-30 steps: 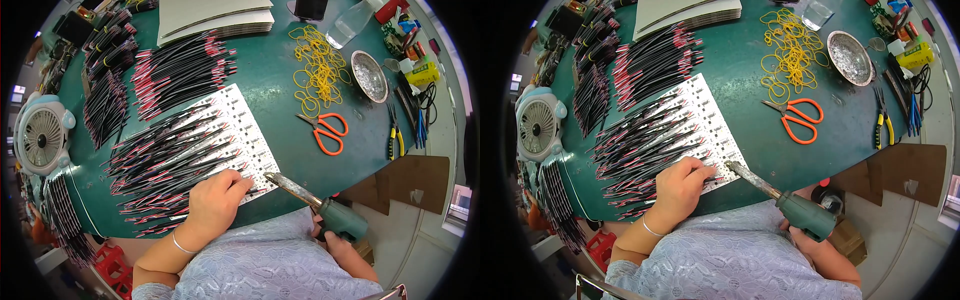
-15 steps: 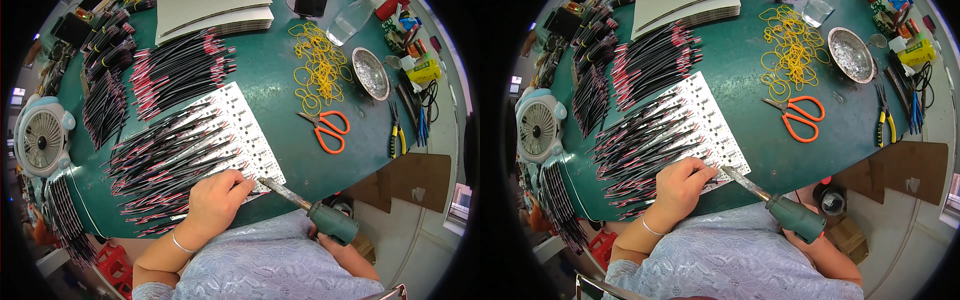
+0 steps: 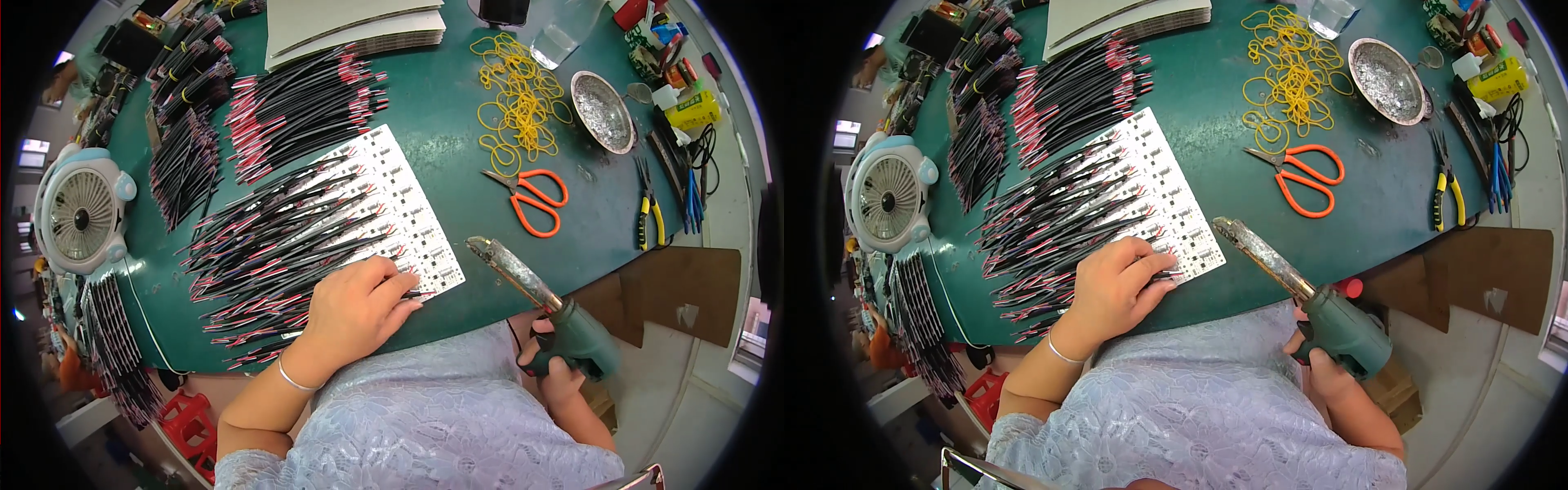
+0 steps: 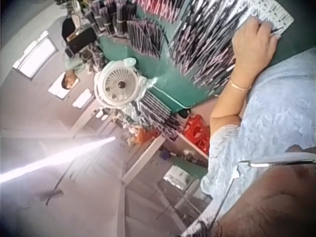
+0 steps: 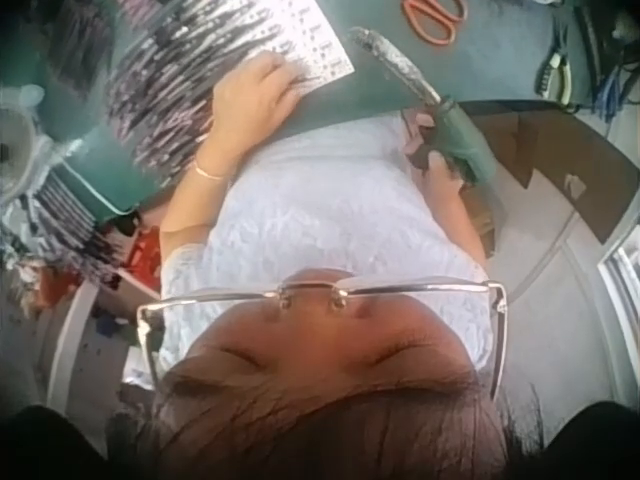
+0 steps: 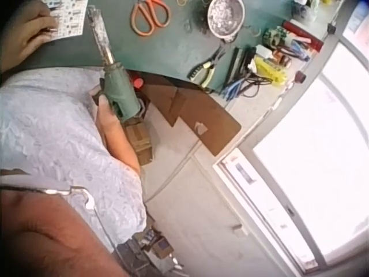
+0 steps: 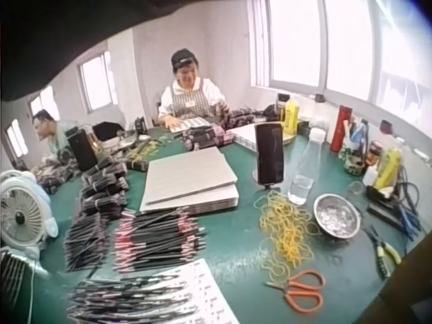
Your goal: The person positions bundles of wires onto a circuit board panel and solders the wire ends to the board using a handheld soldering tool.
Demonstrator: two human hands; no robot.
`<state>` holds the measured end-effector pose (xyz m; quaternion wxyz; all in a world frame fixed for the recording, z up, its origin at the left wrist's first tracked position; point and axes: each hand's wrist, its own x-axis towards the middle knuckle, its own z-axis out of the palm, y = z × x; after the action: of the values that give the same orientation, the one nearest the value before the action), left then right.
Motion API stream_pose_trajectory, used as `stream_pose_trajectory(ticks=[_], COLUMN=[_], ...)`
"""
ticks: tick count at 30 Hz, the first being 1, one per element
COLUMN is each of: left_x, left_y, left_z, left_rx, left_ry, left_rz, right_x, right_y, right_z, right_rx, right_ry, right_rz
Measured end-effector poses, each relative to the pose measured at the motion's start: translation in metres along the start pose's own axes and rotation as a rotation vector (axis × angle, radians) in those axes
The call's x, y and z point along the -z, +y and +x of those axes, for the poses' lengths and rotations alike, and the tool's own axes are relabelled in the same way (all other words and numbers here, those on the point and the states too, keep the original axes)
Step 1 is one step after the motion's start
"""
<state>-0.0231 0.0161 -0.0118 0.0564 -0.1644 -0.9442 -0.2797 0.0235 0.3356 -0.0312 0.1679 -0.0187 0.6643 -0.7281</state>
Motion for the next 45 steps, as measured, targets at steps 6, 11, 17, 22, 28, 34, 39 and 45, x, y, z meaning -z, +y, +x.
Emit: stream_pose_trajectory(ticks=[6, 11, 17, 22, 28, 34, 39, 45], left_x=[0.007, 0.016, -0.007, -0.007, -0.013, -0.017, -0.019, -0.020], left_y=[-0.006, 0.028, 0.021, 0.021, 0.022, 0.019, 0.021, 0.020], left_z=[-0.011, -0.012, -0.018, -0.019, -0.022, -0.021, -0.019, -0.020], left_rx=[-0.152, -0.005, -0.006, -0.058, -0.013, -0.043, -0.024, -0.013], left_ry=[0.213, 0.014, 0.110, 0.059, 0.092, 0.137, 0.154, 0.162], left_rz=[-0.034, 0.165, 0.211, 0.163, 0.141, 0.156, 0.170, 0.192], right_x=[0.002, 0.004, -0.005, 0.003, 0.002, 0.000, -0.003, 0.000], right_y=[0.008, 0.015, 0.006, 0.015, -0.006, -0.010, -0.008, -0.006], right_z=[-0.009, -0.010, -0.008, -0.012, -0.010, -0.001, -0.006, -0.006], right_rx=[-0.024, -0.036, 0.034, 0.010, -0.014, 0.046, -0.003, 0.045], right_ry=[-0.006, 0.007, -0.011, -0.059, -0.164, -0.195, -0.147, -0.158], right_rz=[0.114, 0.175, 0.153, 0.073, -0.273, -0.455, -0.403, -0.523])
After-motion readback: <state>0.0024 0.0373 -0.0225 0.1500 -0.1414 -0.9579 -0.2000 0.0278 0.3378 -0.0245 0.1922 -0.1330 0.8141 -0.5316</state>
